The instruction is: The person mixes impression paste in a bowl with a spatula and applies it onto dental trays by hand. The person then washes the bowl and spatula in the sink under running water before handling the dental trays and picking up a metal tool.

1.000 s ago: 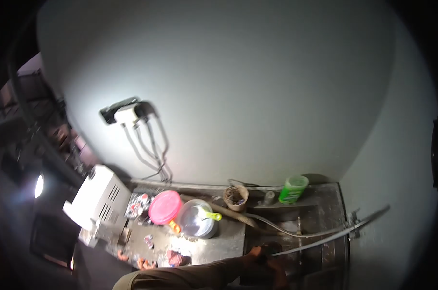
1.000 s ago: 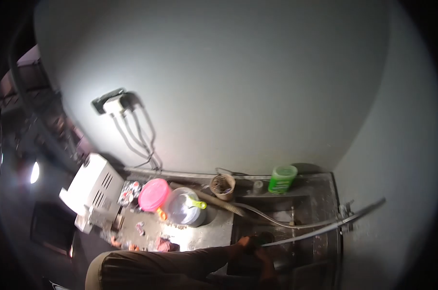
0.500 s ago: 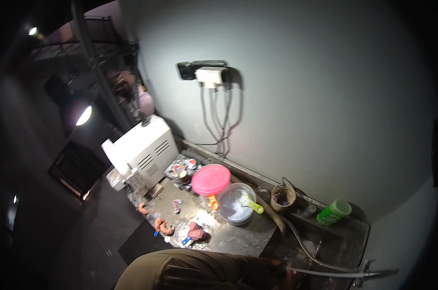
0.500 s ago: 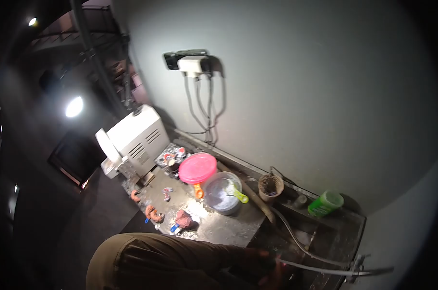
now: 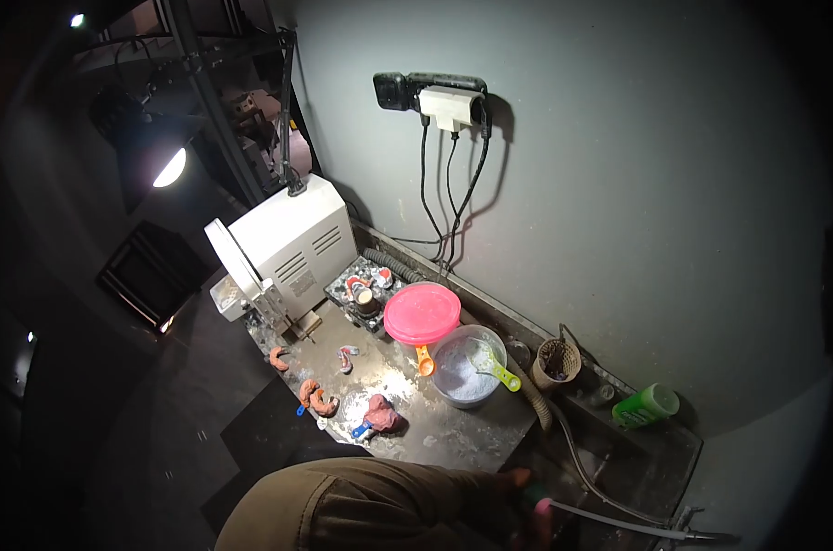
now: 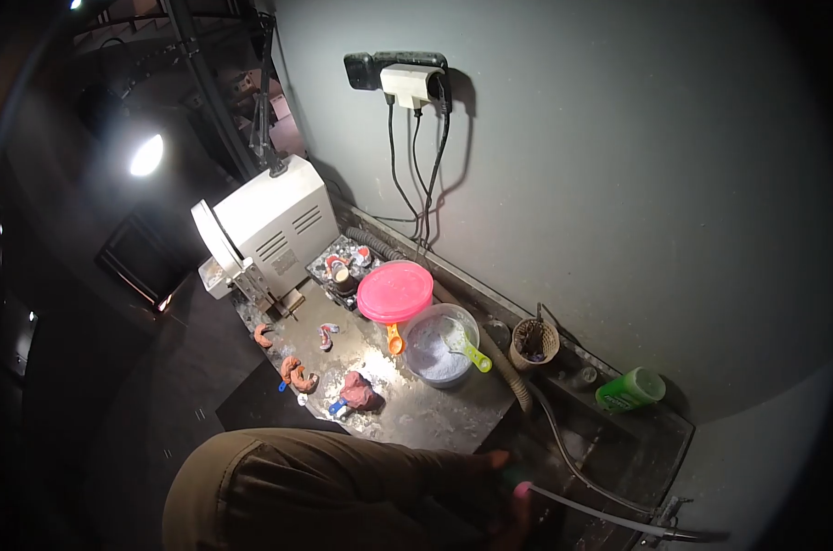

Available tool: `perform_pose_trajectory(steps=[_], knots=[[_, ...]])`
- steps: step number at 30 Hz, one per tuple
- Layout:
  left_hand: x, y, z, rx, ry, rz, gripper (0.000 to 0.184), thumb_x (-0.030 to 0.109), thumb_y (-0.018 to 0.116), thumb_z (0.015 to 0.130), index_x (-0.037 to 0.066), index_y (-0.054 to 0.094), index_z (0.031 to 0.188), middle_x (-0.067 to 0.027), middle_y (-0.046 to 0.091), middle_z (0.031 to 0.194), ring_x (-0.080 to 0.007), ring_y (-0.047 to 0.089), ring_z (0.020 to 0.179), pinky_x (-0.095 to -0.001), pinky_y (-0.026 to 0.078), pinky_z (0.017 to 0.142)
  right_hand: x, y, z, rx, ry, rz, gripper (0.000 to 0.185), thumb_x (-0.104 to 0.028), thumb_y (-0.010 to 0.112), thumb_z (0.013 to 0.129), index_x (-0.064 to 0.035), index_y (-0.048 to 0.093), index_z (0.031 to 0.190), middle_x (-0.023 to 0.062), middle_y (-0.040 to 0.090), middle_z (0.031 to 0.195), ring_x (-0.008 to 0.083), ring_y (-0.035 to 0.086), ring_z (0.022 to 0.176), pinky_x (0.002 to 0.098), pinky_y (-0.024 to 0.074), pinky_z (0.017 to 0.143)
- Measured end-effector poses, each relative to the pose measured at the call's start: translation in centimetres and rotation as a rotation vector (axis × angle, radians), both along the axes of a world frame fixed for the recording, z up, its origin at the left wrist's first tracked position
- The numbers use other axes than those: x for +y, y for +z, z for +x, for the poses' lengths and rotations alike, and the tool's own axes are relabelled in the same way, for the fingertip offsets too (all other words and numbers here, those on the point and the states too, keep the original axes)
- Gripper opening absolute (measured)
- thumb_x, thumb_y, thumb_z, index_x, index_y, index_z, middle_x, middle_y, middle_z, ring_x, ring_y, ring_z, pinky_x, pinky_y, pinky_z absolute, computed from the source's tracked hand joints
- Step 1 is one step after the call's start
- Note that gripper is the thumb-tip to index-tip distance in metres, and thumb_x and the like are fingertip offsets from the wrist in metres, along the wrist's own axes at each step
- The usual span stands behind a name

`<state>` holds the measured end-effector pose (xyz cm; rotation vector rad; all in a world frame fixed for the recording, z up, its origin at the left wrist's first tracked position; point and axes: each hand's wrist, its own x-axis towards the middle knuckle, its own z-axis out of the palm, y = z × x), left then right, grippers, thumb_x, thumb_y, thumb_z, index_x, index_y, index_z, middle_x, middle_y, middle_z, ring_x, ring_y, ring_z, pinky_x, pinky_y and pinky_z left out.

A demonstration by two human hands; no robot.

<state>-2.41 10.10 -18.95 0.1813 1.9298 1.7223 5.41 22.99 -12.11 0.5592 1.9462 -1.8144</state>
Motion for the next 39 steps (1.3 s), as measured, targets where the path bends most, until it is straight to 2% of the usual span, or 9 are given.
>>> perform_pose_trajectory(steps=[11,16,21,23,26,28,31,36,39], knots=[[-2.0,0.8,0.8,0.318,-0.309,-0.337,0.029,0.026,0.043,0.096,0.009,0.066,0.098,-0.0184,0.066,0.100,-0.0325,0.065,0.091,-0.0406,0.051,0.084,1.2,0.2,-0.4,-0.143,-0.257,-0.015,0.043,-0.042,0.060,0.094,-0.0008,0.064,0.108,0.0097,0.067,0.090,0.0188,0.062,0.080,0.0354,0.0493,0.072],[-1.8,-0.3,0.4,0.169,-0.248,-0.248,0.029,0.028,0.046,0.095,0.008,0.068,0.096,-0.0173,0.067,0.096,-0.0308,0.066,0.089,-0.0400,0.052,0.081,2.5,-7.5,-1.0,-0.073,-0.593,-0.386,0.038,-0.041,0.064,0.093,-0.0038,0.064,0.097,0.0025,0.060,0.077,0.0132,0.055,0.066,0.0321,0.0431,0.056],[-1.9,-3.5,-0.3,0.016,-0.146,-0.142,0.030,0.031,0.050,0.095,0.007,0.069,0.095,-0.0162,0.068,0.092,-0.0291,0.066,0.086,-0.0394,0.053,0.078,0.8,-0.7,-1.6,-0.111,0.160,0.195,0.046,-0.053,0.054,0.095,-0.0089,0.063,0.100,0.0006,0.061,0.080,0.0124,0.055,0.068,0.0314,0.0425,0.056],[-2.3,-5.2,-0.4,-0.035,-0.121,-0.103,0.031,0.032,0.051,0.094,0.007,0.069,0.095,-0.0157,0.068,0.090,-0.0285,0.067,0.085,-0.0392,0.053,0.077,-1.1,-1.5,-0.5,0.065,-0.028,0.104,0.057,-0.057,0.043,0.095,-0.0040,0.064,0.095,0.0076,0.062,0.075,0.0144,0.058,0.070,0.0370,0.0468,0.058],[-2.9,-7.8,-0.3,-0.086,-0.114,-0.070,0.032,0.033,0.053,0.094,0.006,0.070,0.094,-0.0150,0.068,0.087,-0.0275,0.067,0.083,-0.0389,0.054,0.075,-2.2,-3.4,0.1,0.067,-0.046,0.542,0.042,-0.042,0.067,0.086,0.0002,0.064,0.091,0.0109,0.066,0.077,0.0161,0.059,0.076,0.0394,0.0478,0.063],[-3.3,-10.8,-0.1,-0.108,-0.098,-0.054,0.032,0.034,0.054,0.093,0.006,0.070,0.093,-0.0146,0.068,0.086,-0.0268,0.068,0.082,-0.0386,0.054,0.074,-2.1,-2.5,0.7,0.143,-0.200,0.461,0.037,-0.036,0.073,0.083,-0.0001,0.064,0.089,0.0100,0.066,0.077,0.0161,0.059,0.075,0.0392,0.0475,0.062],[-2.6,-15.9,-0.1,-0.692,0.056,-0.044,0.036,0.037,0.055,0.094,0.005,0.070,0.097,-0.0145,0.069,0.086,-0.0256,0.068,0.082,-0.0385,0.054,0.074,-1.8,0.2,-0.5,-0.127,-0.060,0.337,0.030,-0.027,0.072,0.085,-0.0008,0.065,0.098,0.0096,0.065,0.090,0.0158,0.059,0.083,0.0373,0.0493,0.073],[-1.4,-9.2,0.3,-0.658,-0.125,0.099,0.053,0.052,0.056,0.092,0.002,0.067,0.107,-0.0123,0.068,0.099,-0.0245,0.067,0.090,-0.0390,0.053,0.084,-0.2,-6.5,0.4,-0.100,-0.371,-0.250,0.036,-0.034,0.069,0.085,0.0006,0.069,0.094,0.0064,0.066,0.087,0.0143,0.061,0.081,0.0331,0.0490,0.069],[-1.7,-2.8,0.4,-0.588,-0.238,-0.075,0.060,0.057,0.058,0.090,0.002,0.066,0.110,-0.0107,0.067,0.103,-0.0232,0.066,0.094,-0.0382,0.053,0.087,0.4,-5.5,0.8,-0.147,-0.434,-0.186,0.044,-0.041,0.067,0.086,-0.0006,0.068,0.102,0.0047,0.066,0.085,0.0149,0.061,0.077,0.0321,0.0485,0.067]])
